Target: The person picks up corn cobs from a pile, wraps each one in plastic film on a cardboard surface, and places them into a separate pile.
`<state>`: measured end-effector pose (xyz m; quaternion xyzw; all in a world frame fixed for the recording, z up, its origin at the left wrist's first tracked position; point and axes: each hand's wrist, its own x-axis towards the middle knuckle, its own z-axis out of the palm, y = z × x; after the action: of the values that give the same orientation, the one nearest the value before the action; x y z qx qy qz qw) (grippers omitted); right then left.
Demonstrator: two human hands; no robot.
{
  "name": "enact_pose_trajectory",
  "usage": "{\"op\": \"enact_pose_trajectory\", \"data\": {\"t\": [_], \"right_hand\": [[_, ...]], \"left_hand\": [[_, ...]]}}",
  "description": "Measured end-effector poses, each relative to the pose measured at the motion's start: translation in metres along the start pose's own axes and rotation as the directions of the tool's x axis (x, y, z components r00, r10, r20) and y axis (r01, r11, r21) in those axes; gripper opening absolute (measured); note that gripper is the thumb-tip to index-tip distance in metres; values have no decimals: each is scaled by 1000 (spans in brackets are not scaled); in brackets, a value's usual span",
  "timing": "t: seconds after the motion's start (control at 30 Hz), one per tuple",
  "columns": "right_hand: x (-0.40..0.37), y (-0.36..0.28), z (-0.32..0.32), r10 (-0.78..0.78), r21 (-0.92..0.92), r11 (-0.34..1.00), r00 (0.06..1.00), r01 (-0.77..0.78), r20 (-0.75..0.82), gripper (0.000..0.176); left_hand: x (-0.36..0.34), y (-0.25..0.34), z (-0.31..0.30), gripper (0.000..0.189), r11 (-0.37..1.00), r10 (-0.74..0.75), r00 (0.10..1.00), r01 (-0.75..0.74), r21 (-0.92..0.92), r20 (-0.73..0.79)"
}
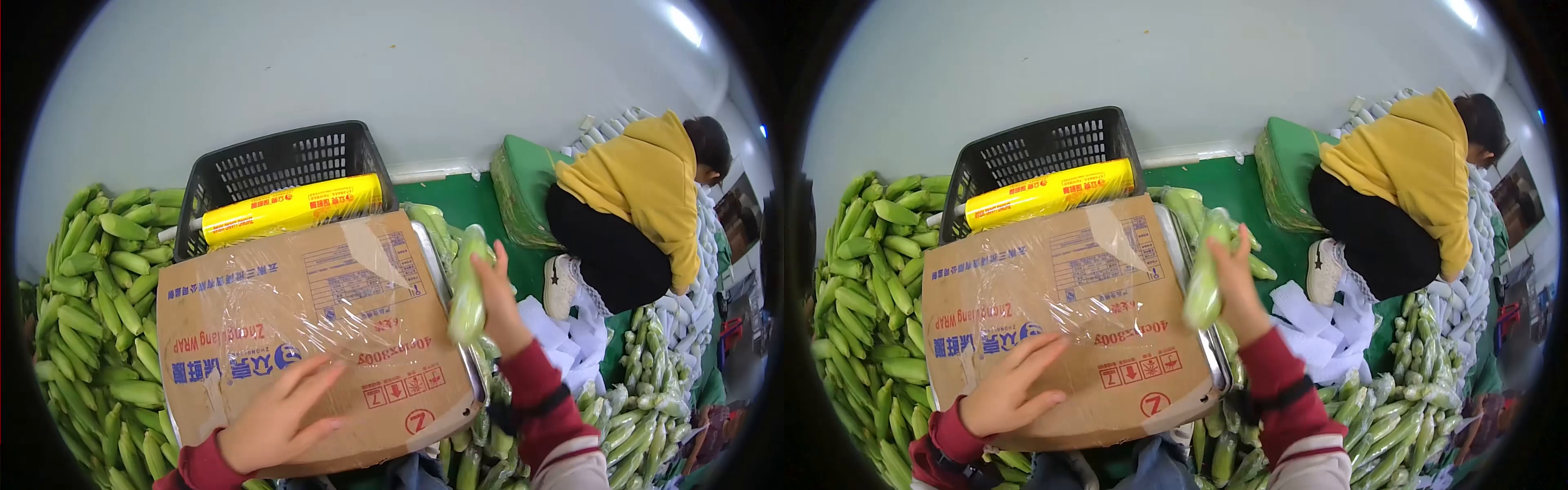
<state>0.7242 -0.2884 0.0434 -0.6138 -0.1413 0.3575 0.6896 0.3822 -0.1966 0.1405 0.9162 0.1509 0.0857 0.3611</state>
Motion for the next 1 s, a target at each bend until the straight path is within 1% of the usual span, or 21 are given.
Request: {"op": "enact_pose_trajectory", "data": {"t": [0.07, 0.1, 0.17, 0.2, 0.23, 0.27, 0.3, 0.33, 0.37, 0.4, 0.47, 0.5, 0.57, 0.63, 0.67, 0.8, 0.83, 0.87, 0.93, 0.97, 1.0], "right_hand": [[71, 28, -42, -112, -300, 952, 981, 61, -155, 81], [88, 36, -54, -181, -462, 885, 957, 59, -225, 88], [103, 47, -70, -325, -765, 627, 942, 148, -84, 84], [99, 45, -52, -362, -865, 462, 932, 195, 17, 82], [87, 41, -43, -358, -843, 450, 924, 296, 134, 69], [49, 17, -12, -299, -651, 647, 918, 397, 262, 65], [32, 21, -8, -310, -581, 538, 784, 611, 538, 64], [-13, -1, 19, -42, -408, 804, 725, 433, 687, 62], [-39, -13, 36, -37, -390, 545, 486, 743, 873, 51], [-46, -5, 45, -54, -380, 445, 448, 811, 892, 47], [-59, 14, 59, -87, -337, 231, 364, 913, 927, 39], [-57, 21, 57, -181, -357, 49, 360, 933, 915, 29], [-57, 17, 54, -209, -433, 151, 457, 889, 865, 18], [-64, 13, 32, -338, -561, 45, 541, 827, 770, 16], [-70, 8, 17, -325, -647, 118, 645, 753, 692, 18], [-138, 0, -11, -268, -534, 250, 588, 808, 763, 12], [-158, 4, 7, -334, -412, 64, 409, 909, 849, 14], [-172, 13, 4, -282, -432, -17, 410, 902, 867, 15], [-189, 16, 10, -119, -546, 97, 554, 832, 824, 20], [-192, 20, 11, -121, -593, 98, 601, 799, 790, 18], [-194, 24, 10, -126, -642, 95, 649, 761, 750, 16]], "left_hand": [[-24, -19, 5, 58, 995, -95, 995, 95, -7, -41], [-37, -27, 12, 59, 981, -97, 991, 110, 157, -87], [-58, -46, 22, 60, 862, -86, 977, 171, 476, -195], [-67, -54, 21, 62, 834, -103, 967, 211, 510, -232], [-79, -61, 20, 64, 799, -129, 955, 260, 542, -267], [-92, -68, 19, 67, 761, -156, 941, 308, 570, -300], [-98, -75, 14, 63, 746, -231, 886, 427, 511, -402], [-99, -84, 9, 60, 780, -230, 866, 436, 449, -443], [-97, -96, 3, 57, 813, -227, 843, 440, 382, -488], [-93, -107, -3, 53, 842, -223, 813, 438, 314, -537], [-79, -132, -9, 38, 883, -22, 842, 269, 384, -540], [-76, -148, -8, 31, 907, -25, 834, 251, 339, -552], [-77, -142, -20, 21, 911, 11, 803, 237, 337, -596], [-98, -117, -21, 20, 908, 38, 781, 235, 348, -624], [-118, -107, -19, 20, 920, 28, 783, 223, 322, -622], [-212, -90, -2, 31, 892, 140, 774, 172, 418, -618], [-233, -94, 15, 31, 914, 149, 778, 127, 385, -610], [-251, -100, 30, 31, 937, 157, 783, 75, 343, -602], [-278, -97, 26, 34, 703, -286, 789, 558, 440, -544], [-295, -95, 23, 37, 492, -488, 694, 720, 490, -529], [-324, -117, 30, 53, 392, -435, 415, 886, 247, -799]]}}
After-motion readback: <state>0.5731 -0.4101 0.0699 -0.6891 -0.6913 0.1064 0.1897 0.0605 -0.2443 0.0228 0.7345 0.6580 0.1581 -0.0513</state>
